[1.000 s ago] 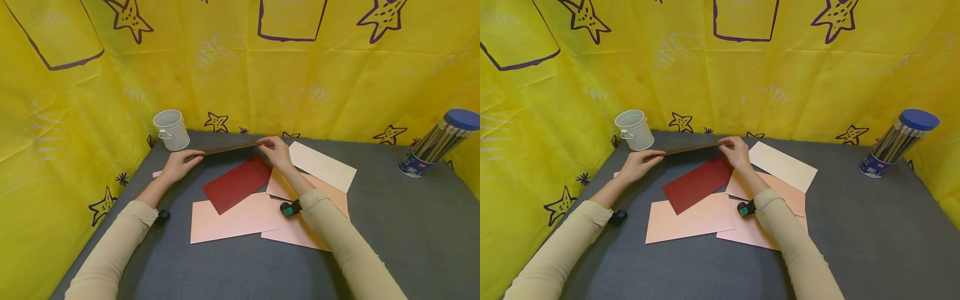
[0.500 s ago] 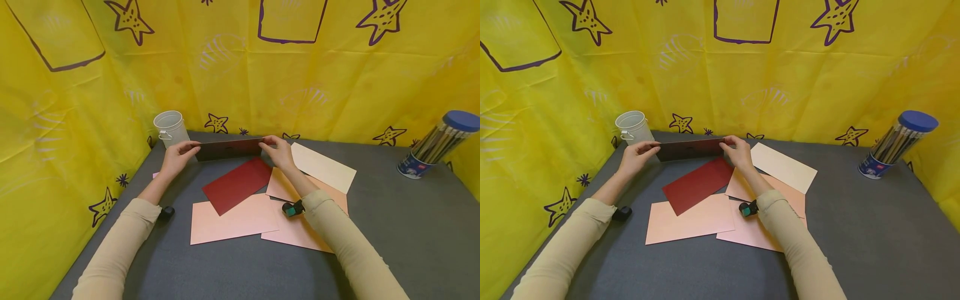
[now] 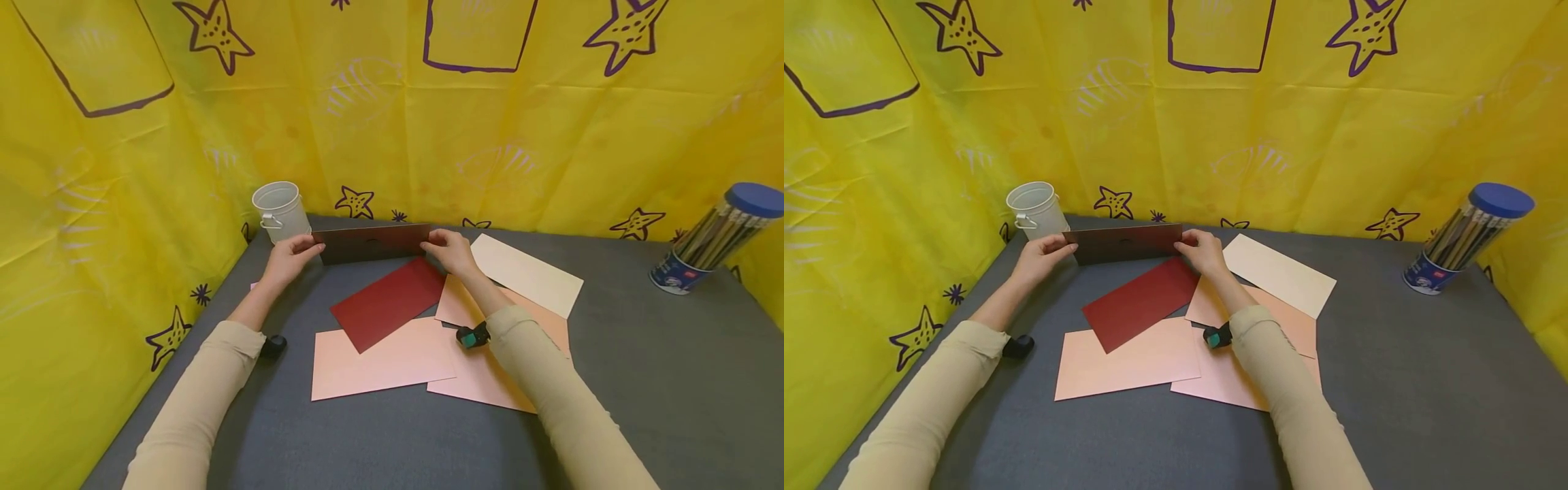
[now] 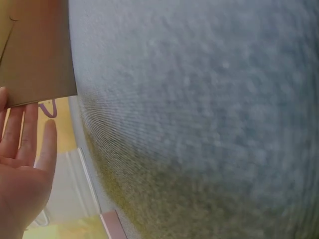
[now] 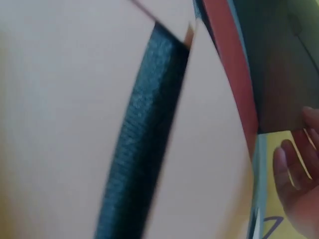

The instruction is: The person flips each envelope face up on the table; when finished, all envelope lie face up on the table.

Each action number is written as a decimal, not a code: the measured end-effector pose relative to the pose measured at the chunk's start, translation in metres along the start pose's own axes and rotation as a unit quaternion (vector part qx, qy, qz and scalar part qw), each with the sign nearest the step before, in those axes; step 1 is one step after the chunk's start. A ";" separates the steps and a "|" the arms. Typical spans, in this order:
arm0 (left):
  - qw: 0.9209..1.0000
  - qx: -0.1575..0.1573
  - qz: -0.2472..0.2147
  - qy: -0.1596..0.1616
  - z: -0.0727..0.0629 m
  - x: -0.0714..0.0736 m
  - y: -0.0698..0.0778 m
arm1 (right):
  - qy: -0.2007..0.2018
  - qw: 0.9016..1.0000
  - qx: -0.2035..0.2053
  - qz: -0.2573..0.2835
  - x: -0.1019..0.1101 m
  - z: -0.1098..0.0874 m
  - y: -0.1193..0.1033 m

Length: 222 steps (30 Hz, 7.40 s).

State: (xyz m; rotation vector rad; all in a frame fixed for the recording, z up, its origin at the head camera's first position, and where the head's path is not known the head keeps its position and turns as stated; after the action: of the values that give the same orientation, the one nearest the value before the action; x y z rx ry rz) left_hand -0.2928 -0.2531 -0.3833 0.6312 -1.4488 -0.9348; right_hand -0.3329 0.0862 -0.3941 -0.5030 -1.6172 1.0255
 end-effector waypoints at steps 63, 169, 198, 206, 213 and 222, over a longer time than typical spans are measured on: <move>0.991 0.121 -0.044 0.034 0.009 -0.004 -0.014 | -0.032 0.986 -0.047 0.155 -0.026 0.003 0.000; 0.917 0.047 0.278 -0.281 -0.098 -0.087 0.044 | -0.276 0.941 0.091 -0.174 -0.007 -0.064 0.008; 0.916 0.026 0.310 -0.254 -0.098 -0.085 0.045 | -0.272 0.950 0.079 -0.127 -0.009 -0.062 0.005; 0.903 0.020 0.336 -0.266 -0.097 -0.083 0.043 | -0.263 0.947 0.080 -0.164 -0.010 -0.061 0.005; 0.909 0.016 0.299 -0.291 -0.097 -0.080 0.041 | -0.240 0.943 0.089 -0.211 -0.011 -0.062 0.002; 0.908 0.006 0.281 -0.312 -0.097 -0.075 0.041 | -0.234 0.945 0.087 -0.212 -0.013 -0.064 -0.001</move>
State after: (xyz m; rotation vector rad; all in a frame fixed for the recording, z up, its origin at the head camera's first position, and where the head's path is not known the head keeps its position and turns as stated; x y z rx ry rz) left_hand -0.1827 -0.1868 -0.3959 -0.1240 -2.0544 -0.6826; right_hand -0.2687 0.0991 -0.3992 0.2272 -1.9145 0.9857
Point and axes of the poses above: each hand's wrist, its own z-axis towards the middle knuckle, its own x-axis out of the back of the hand, y = z × x, the point moved 2 cm from there along z, towards the middle knuckle, and after that the axes turned 14 degrees about -y, right-handed, at the moved point
